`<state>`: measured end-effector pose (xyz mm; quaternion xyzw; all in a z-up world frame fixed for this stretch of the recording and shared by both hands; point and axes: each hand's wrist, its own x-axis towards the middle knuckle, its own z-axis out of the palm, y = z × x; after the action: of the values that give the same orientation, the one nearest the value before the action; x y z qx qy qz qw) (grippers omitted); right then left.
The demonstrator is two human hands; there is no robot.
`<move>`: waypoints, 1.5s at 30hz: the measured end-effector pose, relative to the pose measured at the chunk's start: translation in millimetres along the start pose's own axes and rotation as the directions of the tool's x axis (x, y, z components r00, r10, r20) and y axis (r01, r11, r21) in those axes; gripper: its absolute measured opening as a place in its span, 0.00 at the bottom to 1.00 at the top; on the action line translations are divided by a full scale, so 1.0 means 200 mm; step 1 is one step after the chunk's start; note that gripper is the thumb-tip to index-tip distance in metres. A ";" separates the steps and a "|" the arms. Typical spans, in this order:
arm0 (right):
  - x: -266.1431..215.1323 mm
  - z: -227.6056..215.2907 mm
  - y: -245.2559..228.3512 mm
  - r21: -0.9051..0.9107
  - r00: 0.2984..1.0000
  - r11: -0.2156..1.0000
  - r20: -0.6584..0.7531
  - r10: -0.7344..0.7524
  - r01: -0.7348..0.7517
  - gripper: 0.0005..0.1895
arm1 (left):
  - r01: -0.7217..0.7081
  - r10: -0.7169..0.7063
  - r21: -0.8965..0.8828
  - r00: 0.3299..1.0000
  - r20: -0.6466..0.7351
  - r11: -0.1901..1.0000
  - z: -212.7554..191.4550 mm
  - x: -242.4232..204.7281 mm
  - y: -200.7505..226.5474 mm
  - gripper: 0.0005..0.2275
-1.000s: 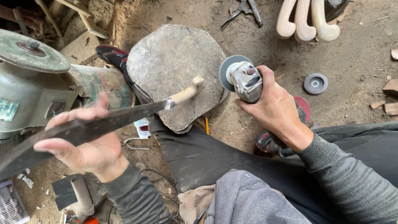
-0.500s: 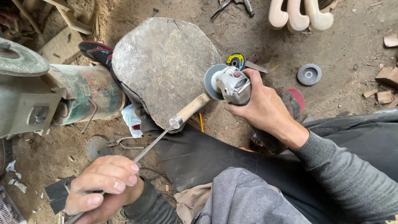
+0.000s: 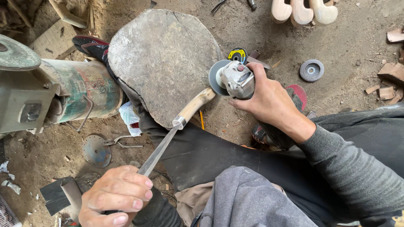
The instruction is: The person uses an angle grinder to smooth and shape the wooden handles of several curved knives. They hold each knife by the blade and grind the handle against the spinning disc, rotating the knife to work different sides.
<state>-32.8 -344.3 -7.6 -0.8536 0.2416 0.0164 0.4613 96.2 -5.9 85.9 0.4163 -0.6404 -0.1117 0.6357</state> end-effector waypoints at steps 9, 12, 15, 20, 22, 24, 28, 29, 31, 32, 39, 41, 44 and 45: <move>-0.08 -0.01 -0.09 -0.079 0.999 0.997 0.032 0.002 0.001 0.45 | 0.121 -0.103 0.163 0.988 -0.118 0.979 0.15 0.14 0.04 0.10; -0.12 -0.01 -0.14 -0.171 0.993 0.979 -0.018 -0.114 0.109 0.47 | 0.219 -0.198 0.251 0.974 -0.107 0.943 0.19 0.29 0.09 0.09; -0.13 -0.01 -0.16 -0.242 0.988 0.960 -0.019 -0.153 0.144 0.46 | 0.200 -0.140 0.259 0.962 -0.232 0.945 0.29 0.42 0.02 0.11; -0.10 -0.07 -0.14 -0.284 0.979 0.947 -0.089 -0.183 0.151 0.44 | 0.261 -0.147 0.278 0.917 -0.370 0.925 0.43 0.66 -0.13 0.17; -0.09 -0.08 -0.13 -0.282 0.965 0.941 -0.125 -0.229 0.187 0.45 | 0.305 -0.205 0.300 0.924 -0.322 0.904 0.44 0.76 -0.20 0.16; -0.09 -0.09 -0.11 -0.266 0.953 0.937 -0.140 -0.269 0.226 0.47 | 0.341 -0.253 0.304 0.922 -0.293 0.889 0.46 0.84 -0.28 0.13; -0.10 -0.05 -0.09 -0.301 0.982 0.940 -0.049 -0.182 0.159 0.40 | 0.397 -0.295 0.443 0.913 -0.282 0.804 0.54 0.93 -0.38 0.10; -0.10 -0.04 -0.08 -0.307 0.979 0.935 -0.042 -0.202 0.180 0.35 | 0.431 -0.327 0.457 0.899 -0.292 0.778 0.56 0.94 -0.40 0.09; -0.10 -0.04 -0.05 -0.300 0.954 0.914 -0.037 -0.299 0.275 0.29 | 0.415 -0.312 0.483 0.907 -0.282 0.771 0.60 0.95 -0.44 0.08; -0.10 -0.05 -0.03 -0.286 0.925 0.893 -0.047 -0.376 0.348 0.27 | 0.359 -0.263 0.496 0.931 -0.254 0.791 0.62 0.96 -0.46 0.08; -0.07 -0.08 -0.04 -0.281 0.941 0.911 -0.062 -0.332 0.303 0.19 | 0.313 -0.216 0.531 0.947 -0.238 0.788 0.63 0.97 -0.45 0.07; -0.10 -0.06 -0.05 -0.241 0.917 0.900 -0.076 -0.392 0.364 0.21 | 0.352 -0.238 0.530 0.932 -0.273 0.771 0.64 0.97 -0.46 0.07; -0.12 -0.04 -0.06 -0.239 0.913 0.897 -0.081 -0.400 0.371 0.20 | 0.362 -0.250 0.522 0.928 -0.274 0.772 0.65 0.97 -0.48 0.06; -0.12 -0.03 -0.06 -0.246 0.919 0.900 -0.073 -0.388 0.360 0.19 | 0.346 -0.242 0.536 0.936 -0.256 0.770 0.65 0.97 -0.48 0.06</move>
<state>-49.8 -333.9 10.3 -0.9306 0.0970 -0.0964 0.3394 45.9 -246.5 140.2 0.6914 -0.5131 0.0242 0.5080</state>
